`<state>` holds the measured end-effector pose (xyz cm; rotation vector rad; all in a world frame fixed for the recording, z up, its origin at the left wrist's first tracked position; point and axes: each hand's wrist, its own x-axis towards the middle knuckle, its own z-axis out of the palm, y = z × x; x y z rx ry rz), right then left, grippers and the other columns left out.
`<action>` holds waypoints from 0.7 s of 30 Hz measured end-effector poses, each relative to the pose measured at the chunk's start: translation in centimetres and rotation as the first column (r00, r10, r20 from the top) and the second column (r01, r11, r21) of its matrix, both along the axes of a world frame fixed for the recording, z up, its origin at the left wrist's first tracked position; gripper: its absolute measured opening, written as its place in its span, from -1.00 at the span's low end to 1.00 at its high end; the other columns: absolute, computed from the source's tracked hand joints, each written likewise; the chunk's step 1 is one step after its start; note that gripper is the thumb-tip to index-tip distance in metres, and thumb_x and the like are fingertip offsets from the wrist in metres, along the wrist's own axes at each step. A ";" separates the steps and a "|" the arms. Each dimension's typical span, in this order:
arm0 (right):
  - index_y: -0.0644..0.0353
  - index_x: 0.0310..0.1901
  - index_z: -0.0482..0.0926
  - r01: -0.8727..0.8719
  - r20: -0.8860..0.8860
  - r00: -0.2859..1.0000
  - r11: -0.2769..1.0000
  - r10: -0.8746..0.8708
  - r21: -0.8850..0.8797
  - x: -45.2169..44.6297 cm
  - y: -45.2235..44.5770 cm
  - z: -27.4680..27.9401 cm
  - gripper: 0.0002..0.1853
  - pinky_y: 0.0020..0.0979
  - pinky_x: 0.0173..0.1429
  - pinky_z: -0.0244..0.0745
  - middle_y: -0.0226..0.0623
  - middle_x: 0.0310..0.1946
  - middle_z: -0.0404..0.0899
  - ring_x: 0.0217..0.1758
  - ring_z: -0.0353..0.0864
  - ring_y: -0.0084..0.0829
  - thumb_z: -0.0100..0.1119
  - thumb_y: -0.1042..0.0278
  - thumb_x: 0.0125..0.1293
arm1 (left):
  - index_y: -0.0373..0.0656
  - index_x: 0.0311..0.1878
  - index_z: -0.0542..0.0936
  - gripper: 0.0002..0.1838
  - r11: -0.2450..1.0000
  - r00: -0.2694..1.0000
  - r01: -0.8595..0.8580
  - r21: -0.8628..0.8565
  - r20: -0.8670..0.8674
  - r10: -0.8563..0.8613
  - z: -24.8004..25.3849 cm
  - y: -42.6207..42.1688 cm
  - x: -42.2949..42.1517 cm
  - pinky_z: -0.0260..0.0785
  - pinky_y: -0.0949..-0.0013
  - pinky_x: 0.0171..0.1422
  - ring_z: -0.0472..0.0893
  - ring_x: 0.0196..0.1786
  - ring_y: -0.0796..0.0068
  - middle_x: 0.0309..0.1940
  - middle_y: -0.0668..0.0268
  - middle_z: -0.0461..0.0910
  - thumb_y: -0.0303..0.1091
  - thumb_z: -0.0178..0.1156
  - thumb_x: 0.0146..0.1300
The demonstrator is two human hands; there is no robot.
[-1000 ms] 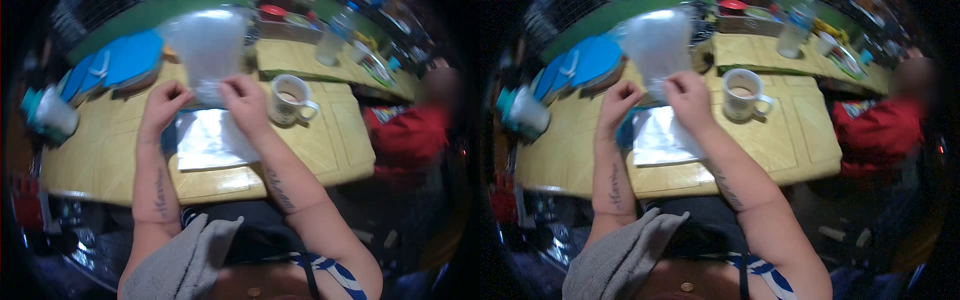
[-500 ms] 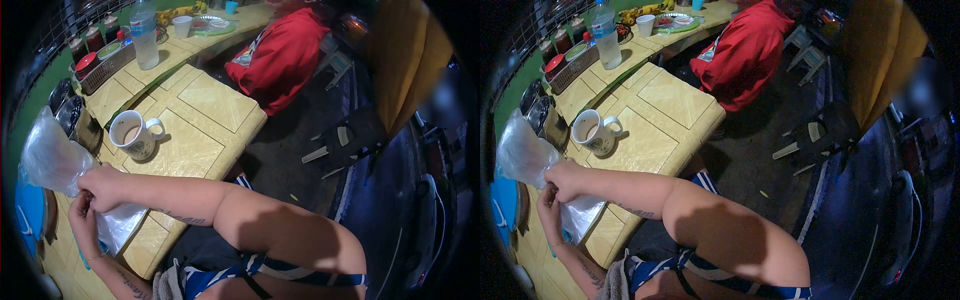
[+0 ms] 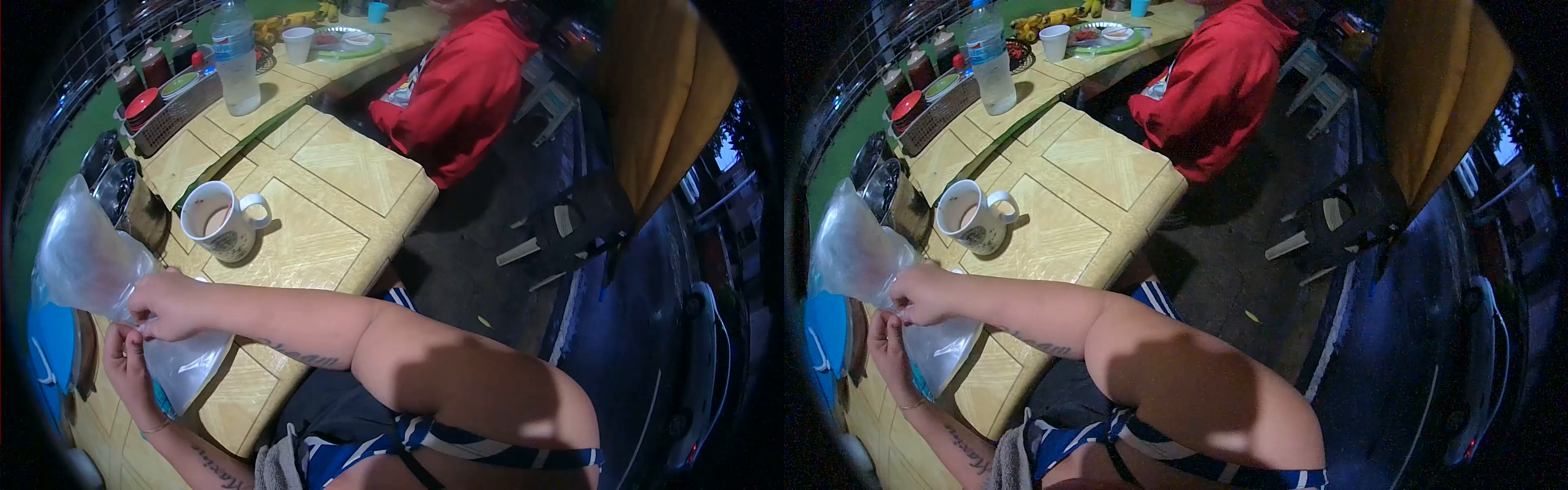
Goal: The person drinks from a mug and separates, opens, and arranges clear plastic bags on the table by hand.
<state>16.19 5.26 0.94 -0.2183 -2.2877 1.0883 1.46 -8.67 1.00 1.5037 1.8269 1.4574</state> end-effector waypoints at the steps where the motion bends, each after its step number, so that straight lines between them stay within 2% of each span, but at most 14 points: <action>1: 0.14 -0.33 0.62 0.009 -0.044 0.999 1.000 -0.009 -0.011 -0.3 0.1 -0.3 -0.80 -0.16 -0.04 0.44 -0.20 -0.29 0.60 -0.16 0.61 -0.14 0.38 0.30 0.02 | -0.23 -0.33 0.42 -0.78 1.000 1.000 -0.003 -0.010 -0.021 0.003 0.5 -0.2 0.1 0.22 0.56 -0.13 0.35 -0.25 0.66 -0.37 0.43 0.41 -0.35 0.23 0.34; 2: 0.16 -0.33 0.62 0.003 -0.075 0.997 1.000 -0.005 -0.029 -0.6 0.3 -0.5 -0.82 -0.18 -0.06 0.45 -0.18 -0.29 0.60 -0.16 0.61 -0.13 0.36 0.32 0.04 | -0.23 -0.31 0.44 -0.80 1.000 0.999 -0.007 -0.020 -0.042 0.006 0.9 -0.4 0.4 0.22 0.57 -0.13 0.36 -0.25 0.68 -0.35 0.44 0.42 -0.36 0.24 0.33; 5: 0.19 -0.33 0.62 -0.017 -0.143 0.990 0.995 0.002 -0.102 -0.9 0.7 -0.7 -0.87 -0.21 -0.07 0.48 -0.15 -0.30 0.61 -0.17 0.61 -0.11 0.32 0.38 0.10 | -0.22 -0.25 0.48 -0.84 0.990 0.997 -0.075 0.123 0.031 0.072 1.8 0.1 3.0 0.22 0.58 -0.11 0.37 -0.25 0.69 -0.34 0.47 0.45 -0.38 0.26 0.31; 8: 0.21 -0.30 0.61 -0.024 -0.154 0.988 0.984 -0.003 -0.177 -0.2 0.4 0.2 -0.87 -0.19 -0.06 0.48 -0.13 -0.31 0.63 -0.20 0.62 -0.10 0.30 0.40 0.13 | -0.22 -0.26 0.48 -0.84 0.997 0.998 -0.059 0.047 -0.007 0.059 0.7 -0.1 1.1 0.23 0.59 -0.13 0.37 -0.28 0.69 -0.38 0.50 0.44 -0.41 0.29 0.28; 10: 0.21 -0.29 0.60 -0.010 -0.153 0.988 0.982 -0.019 -0.189 0.1 0.1 0.6 -0.85 -0.18 -0.05 0.49 -0.13 -0.32 0.64 -0.22 0.63 -0.10 0.31 0.37 0.14 | -0.22 -0.27 0.48 -0.83 0.999 0.997 -0.045 -0.001 0.070 0.045 0.5 -0.4 0.5 0.23 0.59 -0.15 0.37 -0.29 0.69 -0.39 0.51 0.43 -0.41 0.29 0.27; 11: 0.21 -0.30 0.58 0.009 -0.174 0.984 0.989 -0.036 -0.151 0.0 0.1 0.5 -0.85 -0.18 -0.07 0.48 -0.13 -0.34 0.63 -0.23 0.62 -0.10 0.31 0.36 0.14 | -0.22 -0.27 0.48 -0.83 0.999 0.993 -0.036 -0.026 0.108 0.039 0.4 -0.5 0.1 0.23 0.59 -0.16 0.37 -0.30 0.70 -0.40 0.51 0.43 -0.41 0.30 0.27; 14: 0.20 -0.34 0.55 0.074 -0.255 0.964 0.997 -0.079 -0.027 -0.3 0.0 0.1 -0.86 -0.16 -0.10 0.46 -0.14 -0.38 0.60 -0.26 0.61 -0.10 0.30 0.36 0.15 | -0.22 -0.28 0.48 -0.86 0.988 0.999 0.020 -0.156 0.049 -0.012 0.1 -1.1 -1.6 0.23 0.59 -0.19 0.37 -0.32 0.71 -0.41 0.51 0.44 -0.46 0.28 0.26; 17: 0.18 -0.37 0.52 0.184 -0.362 0.923 0.976 -0.132 0.113 -0.9 0.3 -0.6 -0.87 -0.13 -0.14 0.43 -0.14 -0.39 0.54 -0.24 0.57 -0.07 0.28 0.37 0.13 | -0.21 -0.27 0.48 -0.86 0.992 0.997 0.041 -0.117 0.069 -0.033 0.4 -0.8 -1.0 0.27 0.57 -0.13 0.41 -0.27 0.67 -0.38 0.49 0.45 -0.49 0.28 0.20; 19: 0.18 -0.38 0.51 0.259 -0.441 0.883 0.950 -0.160 0.176 -2.7 0.6 -1.9 -0.87 -0.11 -0.17 0.40 -0.13 -0.38 0.50 -0.23 0.53 -0.06 0.27 0.39 0.12 | -0.22 -0.25 0.50 -0.83 0.993 0.979 -0.112 -0.021 0.166 0.114 1.2 -0.1 1.5 0.33 0.51 -0.05 0.47 -0.20 0.60 -0.33 0.44 0.49 -0.52 0.29 0.10; 21: 0.21 -0.38 0.49 0.151 -0.512 0.856 0.983 -0.077 0.104 -2.2 0.9 -1.3 -0.88 -0.13 -0.14 0.38 -0.13 -0.35 0.45 -0.20 0.47 -0.06 0.24 0.42 0.11 | -0.24 -0.22 0.52 -0.77 0.992 0.991 -0.126 -0.031 0.048 0.127 2.3 -0.2 2.5 0.36 0.45 0.02 0.50 -0.15 0.55 -0.29 0.40 0.51 -0.51 0.31 0.04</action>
